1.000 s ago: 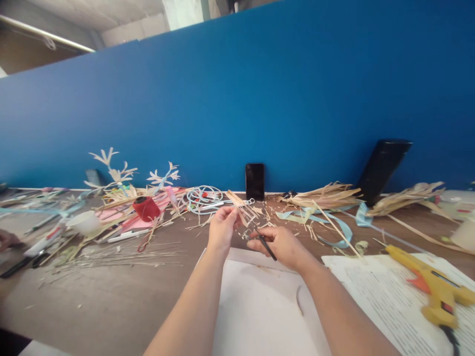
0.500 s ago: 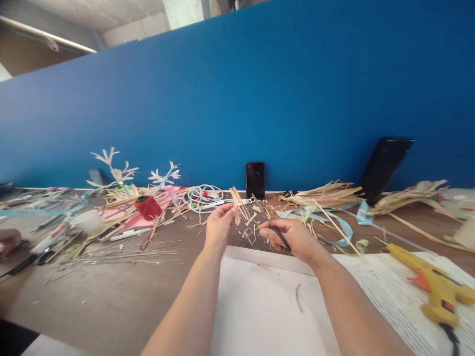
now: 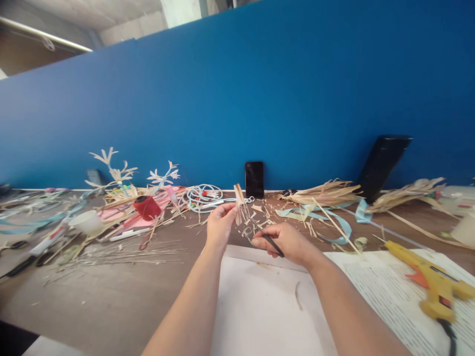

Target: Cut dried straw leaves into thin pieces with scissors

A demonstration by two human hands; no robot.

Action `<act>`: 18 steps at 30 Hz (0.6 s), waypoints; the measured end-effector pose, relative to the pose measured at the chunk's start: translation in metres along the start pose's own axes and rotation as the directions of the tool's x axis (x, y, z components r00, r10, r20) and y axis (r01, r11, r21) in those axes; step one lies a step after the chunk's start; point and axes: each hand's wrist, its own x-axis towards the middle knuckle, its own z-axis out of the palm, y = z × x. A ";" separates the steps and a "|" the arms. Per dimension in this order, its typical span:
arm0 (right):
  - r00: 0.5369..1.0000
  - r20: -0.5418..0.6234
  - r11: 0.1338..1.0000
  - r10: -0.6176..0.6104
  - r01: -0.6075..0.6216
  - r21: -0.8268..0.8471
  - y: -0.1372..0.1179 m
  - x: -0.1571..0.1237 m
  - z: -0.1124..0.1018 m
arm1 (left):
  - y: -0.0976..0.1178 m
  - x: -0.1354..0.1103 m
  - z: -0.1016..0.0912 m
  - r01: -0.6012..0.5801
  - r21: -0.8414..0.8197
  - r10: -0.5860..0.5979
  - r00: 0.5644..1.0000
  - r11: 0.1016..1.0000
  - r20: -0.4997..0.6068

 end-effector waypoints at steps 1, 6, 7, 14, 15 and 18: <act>1.000 -0.002 1.000 -0.001 0.001 -0.004 0.001 0.000 -0.001 | 0.000 0.000 0.000 0.001 -0.006 -0.001 1.000 1.000 0.005; 0.999 -0.034 0.998 -0.034 0.033 -0.046 0.002 0.000 -0.003 | -0.001 0.001 0.001 -0.004 0.011 0.004 1.000 1.000 0.010; 0.999 -0.035 0.998 -0.038 0.036 -0.052 0.002 0.000 -0.003 | -0.001 0.001 0.001 -0.006 0.014 0.005 1.000 1.000 0.011; 0.999 0.031 0.998 -0.014 0.016 -0.062 0.001 0.000 -0.001 | 0.001 0.000 0.003 -0.001 -0.026 0.000 1.000 1.000 -0.015; 0.999 0.037 0.998 -0.017 0.019 -0.065 0.001 0.000 -0.001 | 0.002 0.000 0.003 -0.007 -0.031 0.007 1.000 0.999 -0.017; 1.000 0.023 0.997 -0.011 0.013 -0.079 0.003 0.001 -0.001 | 0.002 0.000 0.003 -0.011 -0.042 0.010 1.000 0.999 -0.024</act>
